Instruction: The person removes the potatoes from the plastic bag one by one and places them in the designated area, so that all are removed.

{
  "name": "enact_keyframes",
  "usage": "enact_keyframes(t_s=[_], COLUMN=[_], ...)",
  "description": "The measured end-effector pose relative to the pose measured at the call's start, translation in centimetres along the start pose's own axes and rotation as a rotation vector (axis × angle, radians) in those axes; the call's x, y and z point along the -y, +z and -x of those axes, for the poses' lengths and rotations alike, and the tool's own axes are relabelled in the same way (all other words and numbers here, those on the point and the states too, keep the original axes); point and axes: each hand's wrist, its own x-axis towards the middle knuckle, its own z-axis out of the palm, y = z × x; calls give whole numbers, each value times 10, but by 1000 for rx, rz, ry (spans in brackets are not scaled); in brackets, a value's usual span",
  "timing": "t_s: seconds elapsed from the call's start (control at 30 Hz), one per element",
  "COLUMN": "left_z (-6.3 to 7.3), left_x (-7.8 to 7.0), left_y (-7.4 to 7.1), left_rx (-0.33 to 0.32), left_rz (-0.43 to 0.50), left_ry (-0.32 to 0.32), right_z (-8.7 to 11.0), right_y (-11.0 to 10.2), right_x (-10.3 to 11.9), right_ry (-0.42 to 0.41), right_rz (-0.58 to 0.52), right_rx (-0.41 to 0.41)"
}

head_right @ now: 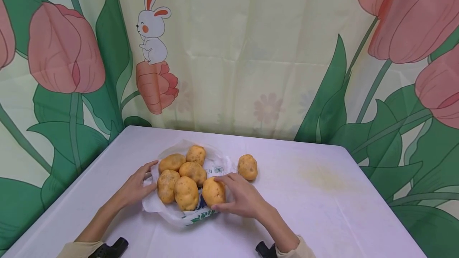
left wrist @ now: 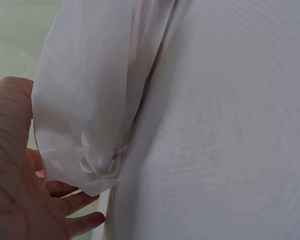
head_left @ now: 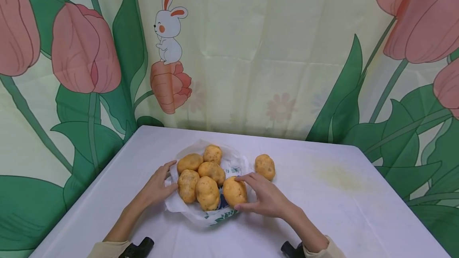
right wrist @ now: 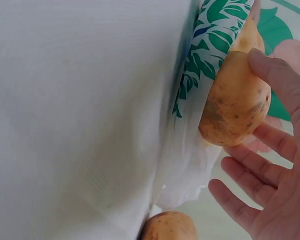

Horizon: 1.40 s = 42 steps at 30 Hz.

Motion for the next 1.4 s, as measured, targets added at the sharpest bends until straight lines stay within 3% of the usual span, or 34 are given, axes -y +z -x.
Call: enact_keyframes(t_s=[0.37, 0.87, 1.4], left_z=[0, 4, 2], left_x=[0, -2, 1], left_y=[2, -1, -2], left_rx=[12, 12, 0], left_rz=[5, -18, -18], left_ry=[-12, -7, 36], right_z=[5, 10, 12], right_y=[-14, -47, -57], right_x=[-7, -22, -40], right_ry=[49, 116, 155], right_rz=[-39, 12, 95], right_rx=[-116, -286, -320])
